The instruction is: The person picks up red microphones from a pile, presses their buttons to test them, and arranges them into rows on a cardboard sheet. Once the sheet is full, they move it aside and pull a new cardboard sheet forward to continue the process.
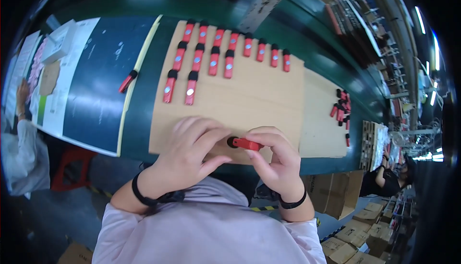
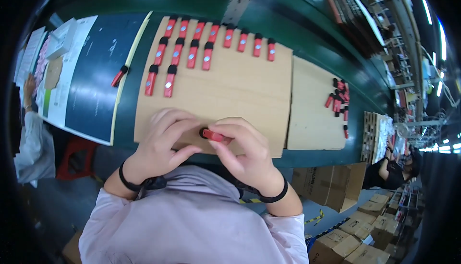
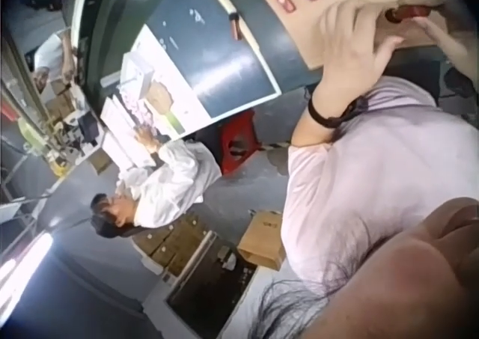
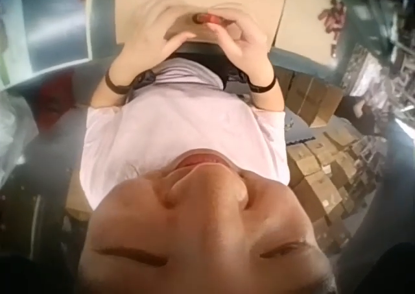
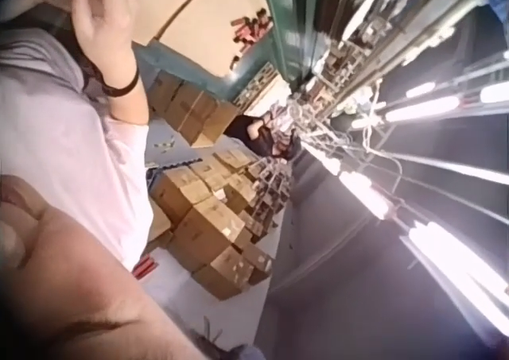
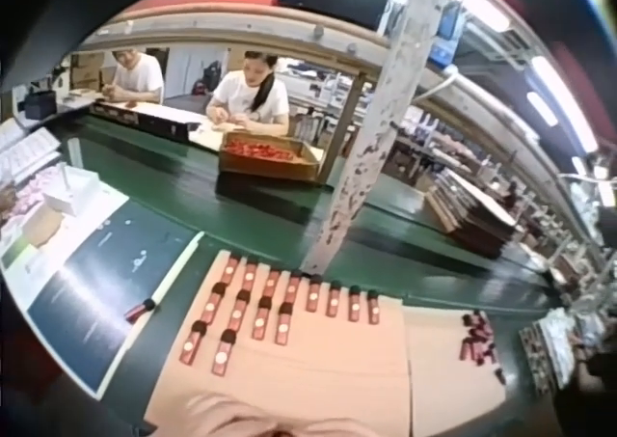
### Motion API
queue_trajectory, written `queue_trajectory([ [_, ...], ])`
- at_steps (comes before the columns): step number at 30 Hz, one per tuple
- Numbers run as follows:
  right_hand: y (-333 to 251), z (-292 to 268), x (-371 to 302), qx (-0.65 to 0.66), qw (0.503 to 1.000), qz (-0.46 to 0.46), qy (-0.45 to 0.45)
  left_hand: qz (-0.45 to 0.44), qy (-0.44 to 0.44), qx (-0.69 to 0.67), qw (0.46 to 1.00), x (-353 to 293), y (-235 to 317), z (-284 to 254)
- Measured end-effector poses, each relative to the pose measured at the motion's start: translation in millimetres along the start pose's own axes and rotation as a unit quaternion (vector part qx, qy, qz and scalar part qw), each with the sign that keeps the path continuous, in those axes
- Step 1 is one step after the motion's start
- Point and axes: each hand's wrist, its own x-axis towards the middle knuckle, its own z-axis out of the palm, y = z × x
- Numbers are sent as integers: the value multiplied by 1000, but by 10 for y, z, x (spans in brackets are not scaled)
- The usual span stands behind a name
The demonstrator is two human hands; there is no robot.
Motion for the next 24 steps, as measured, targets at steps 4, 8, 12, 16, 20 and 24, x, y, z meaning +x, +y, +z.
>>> queue_trajectory([
  [4,139,-395,134,-148,988,47,2,11,-57,47,997,-72,-21,-87],
  [8,491,-841,449,-225,971,71,39,52,-87,82,991,-26,-23,-73],
  [12,909,-1145,551,-323,943,78,38,65,-114,103,986,39,-33,-51],
  [16,989,-1147,541,-387,921,37,-26,62,-126,122,983,50,-61,-57],
  [20,1002,-1115,531,-406,911,27,-66,61,-130,126,981,66,-90,-60],
  [24,1144,-1158,693,-402,914,30,-52,54,-140,126,981,55,-92,-62],
])
